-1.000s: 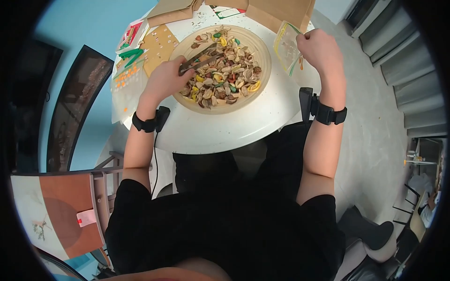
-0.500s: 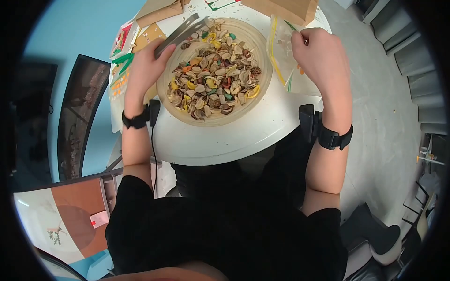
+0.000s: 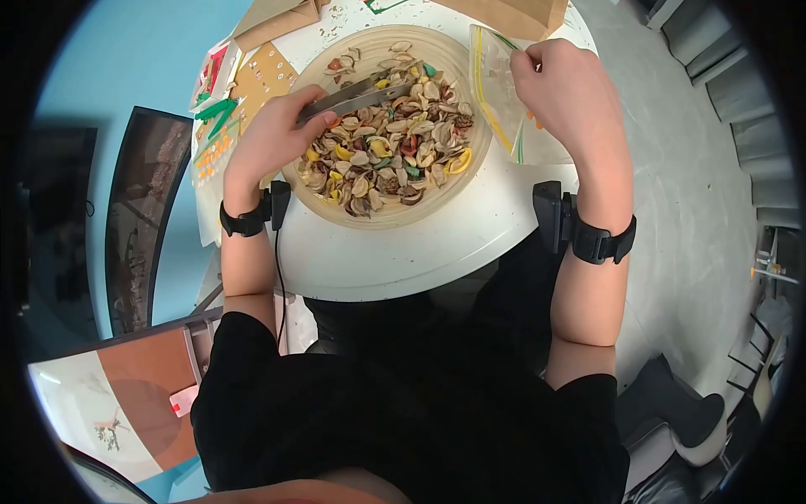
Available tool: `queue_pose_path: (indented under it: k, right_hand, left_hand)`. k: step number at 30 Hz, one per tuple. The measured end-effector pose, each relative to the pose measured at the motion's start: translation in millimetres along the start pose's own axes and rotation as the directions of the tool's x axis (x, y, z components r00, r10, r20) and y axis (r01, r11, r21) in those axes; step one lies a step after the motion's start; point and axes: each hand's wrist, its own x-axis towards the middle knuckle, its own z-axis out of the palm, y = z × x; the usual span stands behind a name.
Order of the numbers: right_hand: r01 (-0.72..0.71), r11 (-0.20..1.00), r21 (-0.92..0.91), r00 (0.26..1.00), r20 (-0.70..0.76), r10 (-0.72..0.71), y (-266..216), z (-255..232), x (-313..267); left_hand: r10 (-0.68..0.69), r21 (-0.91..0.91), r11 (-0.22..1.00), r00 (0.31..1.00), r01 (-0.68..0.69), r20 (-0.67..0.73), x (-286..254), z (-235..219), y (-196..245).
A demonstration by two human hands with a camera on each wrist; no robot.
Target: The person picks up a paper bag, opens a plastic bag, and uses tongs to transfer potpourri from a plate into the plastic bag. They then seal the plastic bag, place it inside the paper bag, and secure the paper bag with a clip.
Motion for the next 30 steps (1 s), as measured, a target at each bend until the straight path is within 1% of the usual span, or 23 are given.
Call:
queue_pose_path:
  k: [3,6,9,12,15,16,19,21,24,27,30]
  right_hand:
    - [0.016,1.0,-0.005,0.999,-0.039,-0.017,4,4,1]
    - [0.015,0.999,0.034,0.995,-0.097,-0.012,2,4,-3]
    - [0.022,0.997,0.075,0.992,-0.123,-0.012,-4,7,-3]
    - [0.047,0.997,0.058,0.99,-0.138,-0.039,-5,15,1]
    - [0.102,0.994,0.037,0.979,-0.179,-0.094,-4,24,5]
    - [0.125,0.992,0.03,0.973,-0.201,-0.117,-4,25,6]
    - [0.077,0.989,0.129,0.991,-0.123,-0.062,-16,17,1]
    - [0.082,0.983,0.164,0.99,-0.127,-0.062,-19,15,-2]
    - [0.095,0.977,0.192,0.987,-0.144,-0.068,-15,13,-2]
    - [0.104,0.973,0.208,0.983,-0.171,-0.068,-8,12,0]
    - [0.097,0.97,0.224,0.984,-0.166,-0.061,-8,5,0]
  left_hand:
    - [0.037,0.071,0.997,0.998,-0.034,-0.046,-1,3,-4]
    - [-0.007,0.098,0.995,0.997,0.015,-0.083,-7,1,-1]
    - [0.032,0.086,0.996,0.983,-0.017,-0.178,-8,6,-7]
    - [0.035,-0.028,0.999,0.971,-0.043,-0.237,-13,0,4]
    - [-0.004,-0.105,0.994,0.968,-0.023,-0.251,-22,-10,24]
    - [0.032,-0.093,0.994,0.964,-0.058,-0.264,-22,-10,28]
    - [0.139,-0.078,0.982,0.944,-0.17,-0.3,-16,-3,46]
    - [0.203,-0.094,0.965,0.922,-0.246,-0.329,-12,4,59]
    - [0.156,-0.096,0.976,0.939,-0.193,-0.306,-16,4,67]
    - [0.097,-0.199,0.966,0.942,-0.167,-0.32,-28,-1,62]
    - [-0.057,-0.316,0.948,0.962,-0.031,-0.266,-44,-17,69]
